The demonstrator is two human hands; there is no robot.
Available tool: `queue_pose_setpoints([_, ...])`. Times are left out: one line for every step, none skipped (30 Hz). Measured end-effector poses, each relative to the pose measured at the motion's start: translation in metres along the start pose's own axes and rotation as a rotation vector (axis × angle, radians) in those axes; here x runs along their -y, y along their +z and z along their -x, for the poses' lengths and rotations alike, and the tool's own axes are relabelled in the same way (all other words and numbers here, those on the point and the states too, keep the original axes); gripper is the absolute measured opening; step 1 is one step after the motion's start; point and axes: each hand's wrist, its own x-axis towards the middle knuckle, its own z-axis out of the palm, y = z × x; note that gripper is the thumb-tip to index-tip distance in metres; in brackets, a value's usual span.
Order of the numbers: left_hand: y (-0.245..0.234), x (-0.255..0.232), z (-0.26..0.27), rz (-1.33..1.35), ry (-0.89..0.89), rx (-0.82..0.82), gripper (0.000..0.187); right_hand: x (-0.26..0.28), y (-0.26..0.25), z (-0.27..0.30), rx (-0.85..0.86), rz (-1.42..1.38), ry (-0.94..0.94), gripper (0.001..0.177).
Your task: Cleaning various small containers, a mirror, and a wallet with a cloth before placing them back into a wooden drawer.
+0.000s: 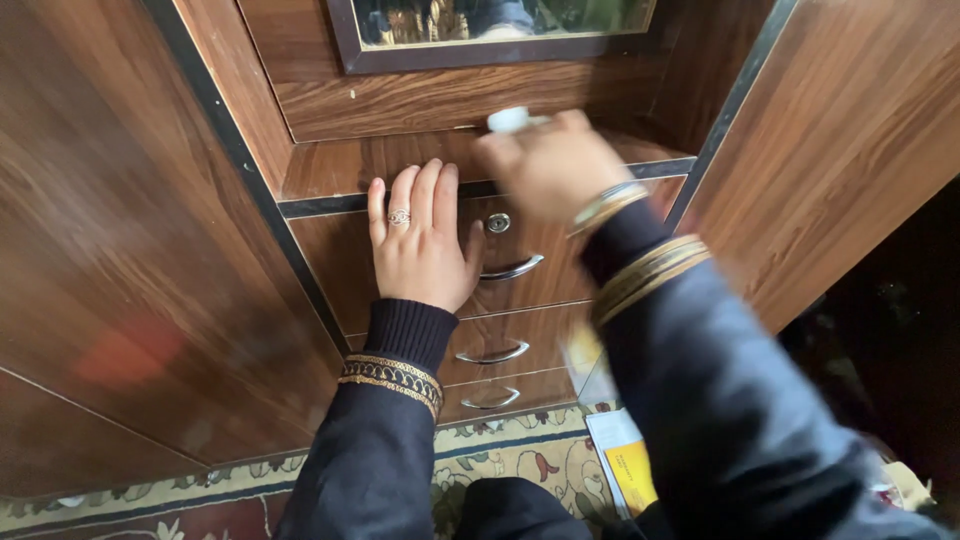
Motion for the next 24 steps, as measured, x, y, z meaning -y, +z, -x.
queue_pose_setpoints([0.002, 0.001, 0.0, -0.003, -0.001, -0.002, 0.071, 0.013, -0.011, -0.01, -0.003, -0.001, -0.002, 0.022])
queue_pose_setpoints([0.003, 0.002, 0.001, -0.018, 0.004, 0.003, 0.071, 0.027, -0.021, -0.02, 0.18, -0.147, 0.196, 0.048])
queue_pose_setpoints([0.004, 0.004, 0.002, -0.034, 0.008, 0.011, 0.071, 0.042, -0.032, -0.03, 0.365, -0.295, 0.393, 0.074])
queue_pose_setpoints([-0.003, 0.002, 0.0, -0.038, 0.006, 0.012, 0.071, 0.019, -0.028, -0.021, 0.364, -0.299, 0.39, 0.074])
queue_pose_setpoints([-0.01, 0.0, -0.002, -0.039, 0.04, -0.035, 0.064, -0.002, -0.024, -0.011, 0.41, -0.2, 0.247, 0.051])
queue_pose_setpoints([-0.018, -0.001, -0.004, -0.039, 0.074, -0.081, 0.057, -0.023, -0.019, -0.002, 0.453, -0.101, 0.104, 0.029])
queue_pose_setpoints([-0.018, -0.002, -0.004, -0.042, 0.075, -0.081, 0.057, -0.04, -0.019, 0.008, 0.45, -0.103, 0.104, 0.029])
queue_pose_setpoints([-0.018, -0.002, -0.004, -0.052, 0.073, -0.075, 0.055, -0.056, -0.018, 0.017, 0.57, -0.132, 0.249, 0.045])
queue_pose_setpoints([-0.017, -0.004, -0.005, -0.059, 0.069, -0.073, 0.053, -0.074, -0.019, 0.026, 0.689, -0.155, 0.396, 0.062])
queue_pose_setpoints([-0.017, -0.004, -0.006, -0.059, 0.068, -0.076, 0.053, -0.073, -0.028, 0.023, 0.687, -0.152, 0.395, 0.062])
queue_pose_setpoints([-0.017, -0.004, -0.005, -0.057, 0.073, -0.092, 0.053, -0.07, -0.037, 0.022, 0.727, -0.142, 0.542, 0.072])
queue_pose_setpoints([-0.019, -0.005, -0.005, -0.055, 0.077, -0.107, 0.053, -0.067, -0.047, 0.02, 0.765, -0.13, 0.691, 0.082])
queue_pose_setpoints([-0.018, -0.005, -0.007, -0.058, 0.081, -0.119, 0.053, -0.072, -0.044, 0.02, 0.753, -0.126, 0.692, 0.082])
queue_pose_setpoints([-0.018, -0.004, -0.008, -0.057, 0.086, -0.115, 0.053, -0.076, -0.041, 0.018, 0.806, -0.058, 0.577, 0.066])
queue_pose_setpoints([-0.019, -0.003, -0.004, -0.058, 0.083, -0.101, 0.052, -0.077, -0.036, 0.019, 0.866, 0.004, 0.455, 0.058])
queue_pose_setpoints([-0.019, -0.002, -0.005, -0.064, 0.079, -0.103, 0.052, -0.076, -0.037, 0.017, 0.863, 0.003, 0.448, 0.058])
queue_pose_setpoints([-0.018, -0.002, -0.005, -0.061, 0.08, -0.097, 0.053, -0.076, -0.038, 0.018, 0.838, -0.051, 0.524, 0.062])
queue_pose_setpoints([-0.017, -0.003, -0.004, -0.059, 0.081, -0.092, 0.053, -0.076, -0.039, 0.019, 0.813, -0.106, 0.599, 0.069])
queue_pose_setpoints([-0.018, -0.003, -0.005, -0.057, 0.078, -0.087, 0.053, -0.077, -0.034, 0.023, 0.819, -0.107, 0.598, 0.069])
queue_pose_setpoints([-0.018, -0.003, -0.005, -0.056, 0.082, -0.095, 0.053, -0.078, -0.029, 0.027, 0.733, -0.091, 0.57, 0.069])
queue_pose_setpoints([-0.017, -0.003, -0.005, -0.053, 0.087, -0.105, 0.053, -0.079, -0.024, 0.031, 0.646, -0.073, 0.542, 0.072])
queue_pose_setpoints([-0.017, -0.004, -0.004, -0.05, 0.085, -0.103, 0.053, -0.077, -0.025, 0.032, 0.651, -0.071, 0.542, 0.072])
queue_pose_setpoints([-0.016, -0.003, -0.004, -0.056, 0.083, -0.104, 0.054, -0.075, -0.027, 0.032, 0.639, -0.095, 0.557, 0.075])
queue_pose_setpoints([-0.016, -0.003, -0.004, -0.063, 0.082, -0.106, 0.054, -0.074, -0.028, 0.032, 0.627, -0.118, 0.572, 0.077])
